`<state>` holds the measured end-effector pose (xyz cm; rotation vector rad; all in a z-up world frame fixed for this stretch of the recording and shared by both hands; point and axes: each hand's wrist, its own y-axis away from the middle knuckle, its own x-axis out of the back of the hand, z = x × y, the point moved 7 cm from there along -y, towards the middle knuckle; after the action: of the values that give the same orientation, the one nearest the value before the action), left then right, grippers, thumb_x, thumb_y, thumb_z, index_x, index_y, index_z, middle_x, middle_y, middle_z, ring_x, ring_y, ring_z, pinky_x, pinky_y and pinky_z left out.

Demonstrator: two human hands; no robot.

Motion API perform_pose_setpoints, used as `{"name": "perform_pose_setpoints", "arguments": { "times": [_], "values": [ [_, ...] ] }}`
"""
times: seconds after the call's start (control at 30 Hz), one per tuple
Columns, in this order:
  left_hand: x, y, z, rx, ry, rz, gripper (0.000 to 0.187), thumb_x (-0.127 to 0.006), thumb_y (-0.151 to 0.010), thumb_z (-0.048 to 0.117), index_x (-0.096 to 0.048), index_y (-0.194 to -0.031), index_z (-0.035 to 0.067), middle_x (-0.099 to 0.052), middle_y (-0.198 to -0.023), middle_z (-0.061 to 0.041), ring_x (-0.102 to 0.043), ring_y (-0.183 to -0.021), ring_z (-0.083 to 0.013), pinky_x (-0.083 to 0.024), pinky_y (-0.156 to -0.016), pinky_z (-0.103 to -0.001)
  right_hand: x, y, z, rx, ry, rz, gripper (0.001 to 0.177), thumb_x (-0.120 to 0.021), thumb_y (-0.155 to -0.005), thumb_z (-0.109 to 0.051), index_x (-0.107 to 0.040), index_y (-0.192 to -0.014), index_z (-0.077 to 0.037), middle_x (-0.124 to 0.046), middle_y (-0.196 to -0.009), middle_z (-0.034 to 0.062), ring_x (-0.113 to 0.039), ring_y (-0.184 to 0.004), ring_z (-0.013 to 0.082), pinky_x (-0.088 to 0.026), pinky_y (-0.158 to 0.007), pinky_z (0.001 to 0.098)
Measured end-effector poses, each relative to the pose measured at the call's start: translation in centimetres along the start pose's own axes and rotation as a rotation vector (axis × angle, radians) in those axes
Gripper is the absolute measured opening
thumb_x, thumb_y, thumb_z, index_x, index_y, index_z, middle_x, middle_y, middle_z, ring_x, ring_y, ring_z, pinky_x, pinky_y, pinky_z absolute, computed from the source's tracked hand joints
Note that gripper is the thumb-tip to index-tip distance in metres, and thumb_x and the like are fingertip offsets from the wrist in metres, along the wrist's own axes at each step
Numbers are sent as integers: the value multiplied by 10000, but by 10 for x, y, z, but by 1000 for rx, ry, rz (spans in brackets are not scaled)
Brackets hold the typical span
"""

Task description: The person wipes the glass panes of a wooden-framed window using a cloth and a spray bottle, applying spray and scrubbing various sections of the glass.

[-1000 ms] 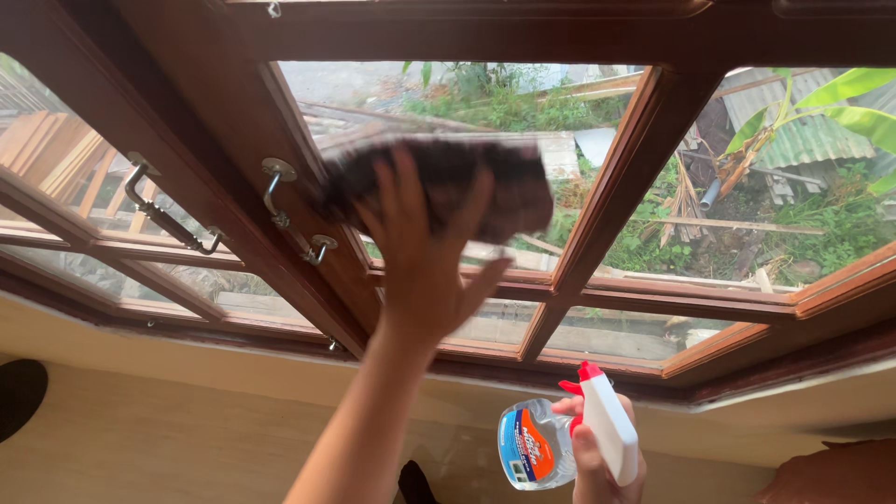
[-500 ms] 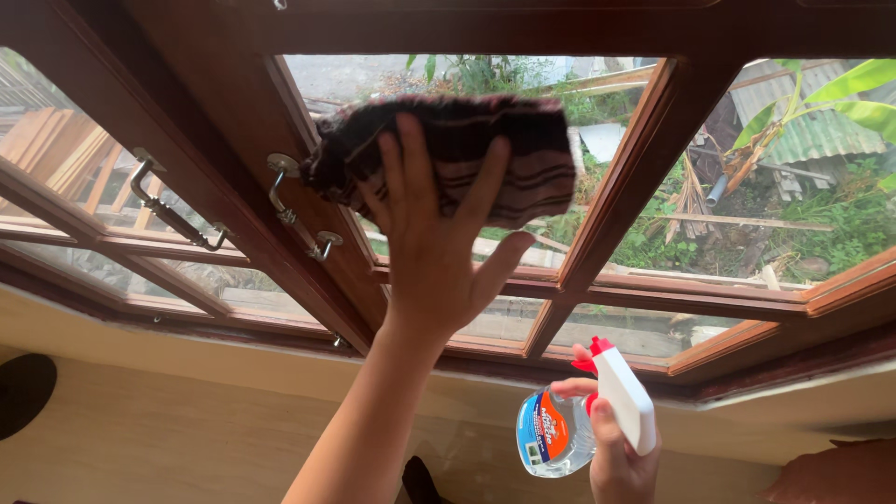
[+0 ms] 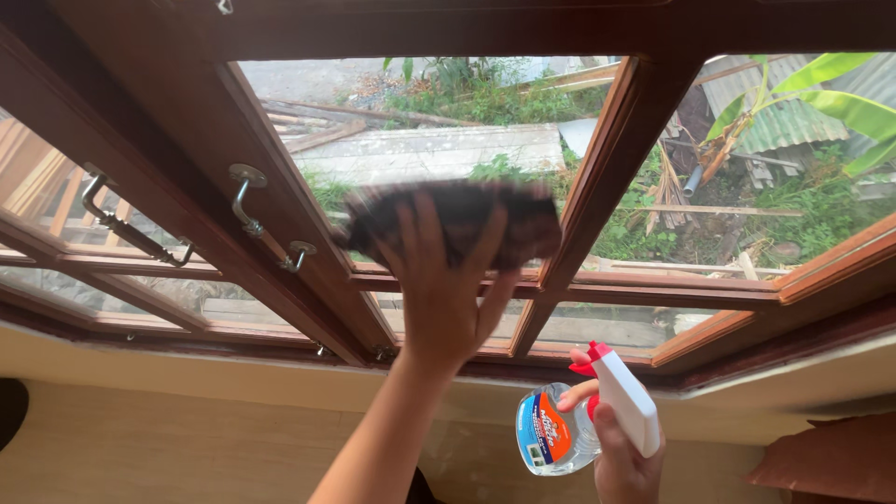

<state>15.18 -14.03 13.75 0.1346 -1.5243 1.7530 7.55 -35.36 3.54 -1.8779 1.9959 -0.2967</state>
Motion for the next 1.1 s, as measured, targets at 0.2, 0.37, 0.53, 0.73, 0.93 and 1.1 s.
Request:
{"name": "perform_pose_setpoints", "arguments": {
  "times": [0.2,0.37,0.53,0.73,0.93,1.1],
  "values": [
    [6,-30,12,-72,-36,89,455,-685,-1042,289,-565,-1476,351,-290,-1647,-263,-295,-1533,-528,-74,-1231,-765,11,-1,9,-42,-134,30,521,-525,-1035,-211,-525,-1385,175,-725,-955,246,-645,-1090,322,-390,-1144,530],
    [-23,17,13,-130,27,-44,479,-704,-978,235,-604,-1441,307,-397,-1570,-239,-403,-1444,-489,-125,-1224,-733,15,-2,8,-86,-188,41,591,-543,-996,-224,-480,-1430,172,-695,-1023,276,-650,-1082,294,-415,-1110,495],
    [-30,42,11,-139,35,-115,479,-725,-957,284,-626,-1426,281,-455,-1522,-239,-466,-1360,-468,-183,-1179,-708,17,-6,6,-125,-251,70,646,-561,-966,-271,-462,-1439,158,-655,-1270,270,-645,-916,276,-461,-923,479],
    [-3,-6,10,-142,-14,41,463,-731,-995,334,-587,-1435,315,-424,-1552,-235,-445,-1407,-467,-140,-1218,-714,13,-5,9,-96,-199,21,595,-552,-1011,-233,-469,-1426,186,-694,-1003,295,-656,-1106,276,-417,-1119,468],
    [6,-35,24,-171,-19,75,595,-727,-999,252,-474,-1536,307,-405,-1607,-227,-437,-1470,-468,-125,-1215,-739,4,-1,11,-104,-228,17,546,-529,-1017,-186,-514,-1413,190,-707,-1047,293,-678,-941,277,-464,-1020,477],
    [-17,8,25,-192,6,-101,605,-699,-904,123,-575,-1488,215,-481,-1535,-154,-529,-1327,-367,-284,-1147,-615,1,2,9,-130,-214,53,537,-507,-969,-157,-497,-1394,171,-689,-1128,274,-674,-927,270,-467,-1008,481]
  ]
}}
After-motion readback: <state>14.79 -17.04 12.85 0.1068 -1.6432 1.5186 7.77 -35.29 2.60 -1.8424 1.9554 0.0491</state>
